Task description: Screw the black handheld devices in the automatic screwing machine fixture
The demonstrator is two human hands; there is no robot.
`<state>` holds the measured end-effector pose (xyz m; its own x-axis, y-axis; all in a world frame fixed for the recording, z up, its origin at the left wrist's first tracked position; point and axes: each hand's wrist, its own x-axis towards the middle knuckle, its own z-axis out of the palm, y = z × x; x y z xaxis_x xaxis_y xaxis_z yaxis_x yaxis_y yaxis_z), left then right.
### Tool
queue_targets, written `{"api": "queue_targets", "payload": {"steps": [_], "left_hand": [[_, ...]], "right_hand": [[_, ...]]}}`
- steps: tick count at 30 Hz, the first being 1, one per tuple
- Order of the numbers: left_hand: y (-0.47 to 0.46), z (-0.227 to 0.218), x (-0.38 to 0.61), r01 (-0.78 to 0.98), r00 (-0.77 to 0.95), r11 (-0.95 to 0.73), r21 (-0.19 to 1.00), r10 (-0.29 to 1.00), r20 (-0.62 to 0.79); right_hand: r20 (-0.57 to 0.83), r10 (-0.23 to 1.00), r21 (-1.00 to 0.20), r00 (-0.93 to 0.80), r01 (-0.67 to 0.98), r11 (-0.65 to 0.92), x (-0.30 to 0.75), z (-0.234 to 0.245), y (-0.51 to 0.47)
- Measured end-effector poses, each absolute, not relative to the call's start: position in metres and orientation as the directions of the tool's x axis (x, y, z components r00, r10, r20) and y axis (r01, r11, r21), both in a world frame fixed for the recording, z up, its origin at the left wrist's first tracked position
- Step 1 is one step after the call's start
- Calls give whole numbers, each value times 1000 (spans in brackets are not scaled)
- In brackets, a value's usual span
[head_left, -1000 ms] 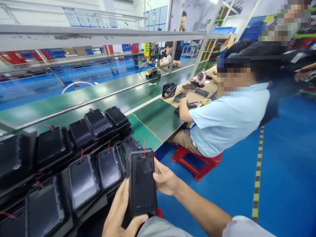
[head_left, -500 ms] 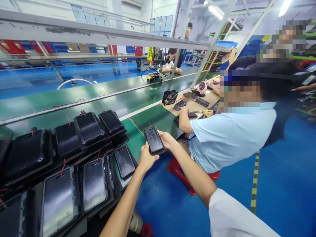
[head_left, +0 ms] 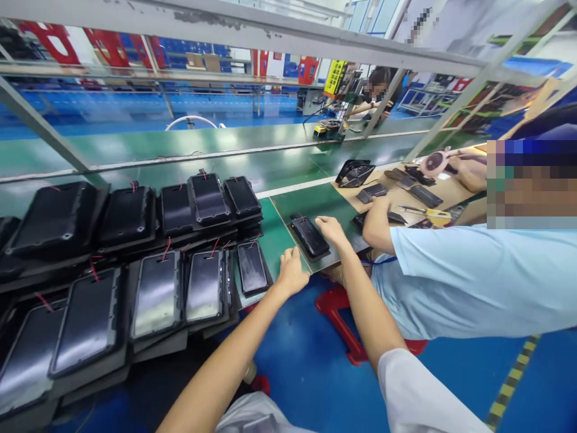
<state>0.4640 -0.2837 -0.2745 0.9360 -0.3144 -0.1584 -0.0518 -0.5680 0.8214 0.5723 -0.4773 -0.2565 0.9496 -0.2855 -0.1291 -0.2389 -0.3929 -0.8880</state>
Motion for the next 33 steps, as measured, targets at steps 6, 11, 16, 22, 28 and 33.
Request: {"api": "queue_targets", "payload": {"steps": [6,11,16,22,28,33], "left_hand": [[-210,-286,389,-70,996,-804,590,-28,80],[-202,-304,404,77,990,-816,573,130,53],[-197,-304,410,2,986,-771,636,108,127],[-192,-281,370,-199,976,-580,790,-44,213],[-146,-221,294,-349,871,-696,627,7,492],[-77,-190,219,-165,842,-806,569,186,507]], "right_hand": [[-309,2,-904,951,-293,-310,527,-283,-380],[-438,70,-880,896,-412,-238,511,-304,-319],[-475,108,-876,873,-458,-151,502,-294,-321],[-228,69,-968,971,-233,92,426,-263,-324],[-6,152,-869,988,-80,489,357,-204,-278],[-46,438,-814,898,-288,505,333,-175,-198]]}}
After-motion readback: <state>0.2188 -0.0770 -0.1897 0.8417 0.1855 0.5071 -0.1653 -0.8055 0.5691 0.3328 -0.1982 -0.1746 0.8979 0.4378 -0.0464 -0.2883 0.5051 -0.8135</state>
